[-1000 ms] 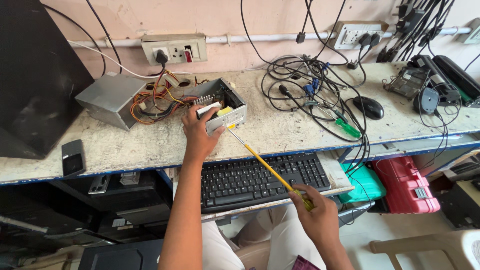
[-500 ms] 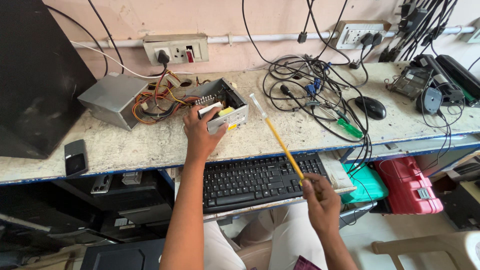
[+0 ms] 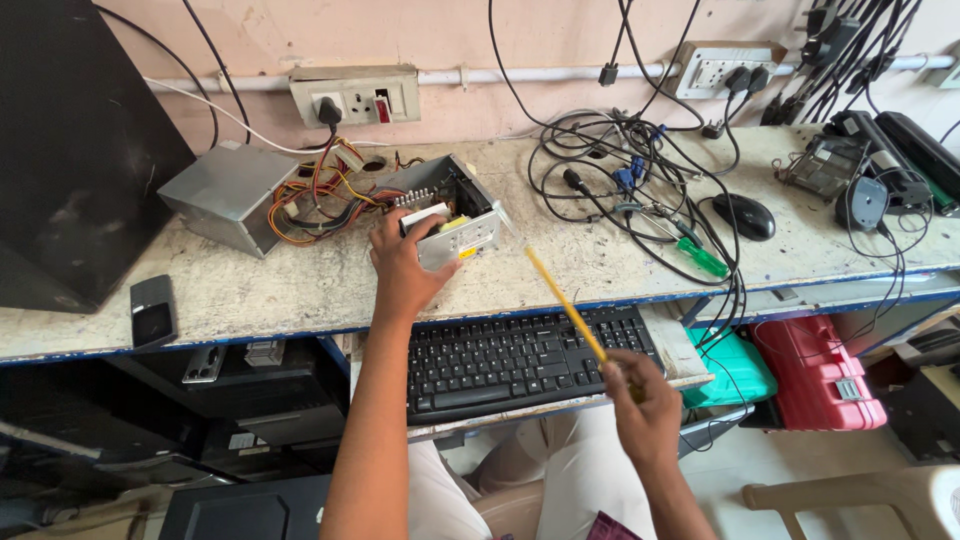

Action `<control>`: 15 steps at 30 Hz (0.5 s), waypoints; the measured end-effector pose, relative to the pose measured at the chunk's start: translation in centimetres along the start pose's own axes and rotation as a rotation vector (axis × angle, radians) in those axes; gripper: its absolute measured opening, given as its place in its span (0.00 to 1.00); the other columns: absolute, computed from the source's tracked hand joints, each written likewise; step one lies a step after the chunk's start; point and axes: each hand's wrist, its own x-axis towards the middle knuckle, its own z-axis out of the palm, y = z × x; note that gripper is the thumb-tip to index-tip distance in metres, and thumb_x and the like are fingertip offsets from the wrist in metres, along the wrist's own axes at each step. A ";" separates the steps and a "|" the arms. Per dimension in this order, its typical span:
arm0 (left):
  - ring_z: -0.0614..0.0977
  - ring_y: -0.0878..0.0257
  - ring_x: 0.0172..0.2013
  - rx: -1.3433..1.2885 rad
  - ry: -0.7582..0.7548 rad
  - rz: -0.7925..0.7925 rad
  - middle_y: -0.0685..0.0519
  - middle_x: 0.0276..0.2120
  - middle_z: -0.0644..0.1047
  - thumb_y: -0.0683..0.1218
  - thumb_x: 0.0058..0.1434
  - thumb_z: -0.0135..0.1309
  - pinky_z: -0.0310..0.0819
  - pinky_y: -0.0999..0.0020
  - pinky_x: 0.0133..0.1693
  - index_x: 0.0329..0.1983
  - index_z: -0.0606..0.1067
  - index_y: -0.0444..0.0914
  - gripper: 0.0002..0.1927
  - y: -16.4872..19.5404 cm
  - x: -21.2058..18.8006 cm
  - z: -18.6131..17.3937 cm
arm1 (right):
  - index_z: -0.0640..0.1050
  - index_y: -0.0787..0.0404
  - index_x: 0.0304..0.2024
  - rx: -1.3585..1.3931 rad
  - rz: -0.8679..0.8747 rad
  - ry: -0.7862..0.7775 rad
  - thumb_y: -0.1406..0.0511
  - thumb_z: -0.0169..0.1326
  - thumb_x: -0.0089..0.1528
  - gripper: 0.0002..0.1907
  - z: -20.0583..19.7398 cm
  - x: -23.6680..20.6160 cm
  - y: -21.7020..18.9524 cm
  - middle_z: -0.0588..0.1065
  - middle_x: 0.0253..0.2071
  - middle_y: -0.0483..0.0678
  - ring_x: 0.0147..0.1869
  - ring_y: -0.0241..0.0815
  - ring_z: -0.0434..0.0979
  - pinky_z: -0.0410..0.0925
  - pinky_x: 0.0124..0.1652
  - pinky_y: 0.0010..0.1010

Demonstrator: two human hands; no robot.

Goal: The person disassembles a computer power supply unit on a cluttered workbench. They use a yellow screwdriver to remove screws from the casing, then separate the metal shell from the internal circuit board and components.

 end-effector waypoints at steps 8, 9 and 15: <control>0.61 0.43 0.62 -0.060 0.014 0.027 0.49 0.60 0.64 0.49 0.42 0.73 0.57 0.44 0.63 0.54 0.79 0.51 0.32 -0.2 -0.1 -0.1 | 0.81 0.55 0.47 -0.461 -0.571 0.250 0.57 0.65 0.63 0.14 2.2 14.3 -1.1 0.78 0.36 0.49 0.41 0.51 0.76 0.68 0.40 0.41; 0.62 0.44 0.62 -0.091 0.024 0.045 0.49 0.60 0.65 0.48 0.43 0.72 0.57 0.45 0.63 0.54 0.79 0.51 0.32 -0.2 -0.1 -0.1 | 0.81 0.54 0.48 -0.490 -0.598 0.217 0.58 0.64 0.63 0.13 3.1 16.5 -1.4 0.79 0.39 0.48 0.44 0.52 0.75 0.66 0.44 0.43; 0.62 0.44 0.63 -0.260 0.060 0.063 0.48 0.61 0.66 0.46 0.50 0.67 0.57 0.48 0.65 0.55 0.79 0.47 0.26 -1.4 0.1 -0.1 | 0.81 0.51 0.47 -0.678 -0.558 0.116 0.63 0.61 0.60 0.13 7.2 20.2 -0.7 0.81 0.42 0.43 0.54 0.50 0.71 0.58 0.53 0.49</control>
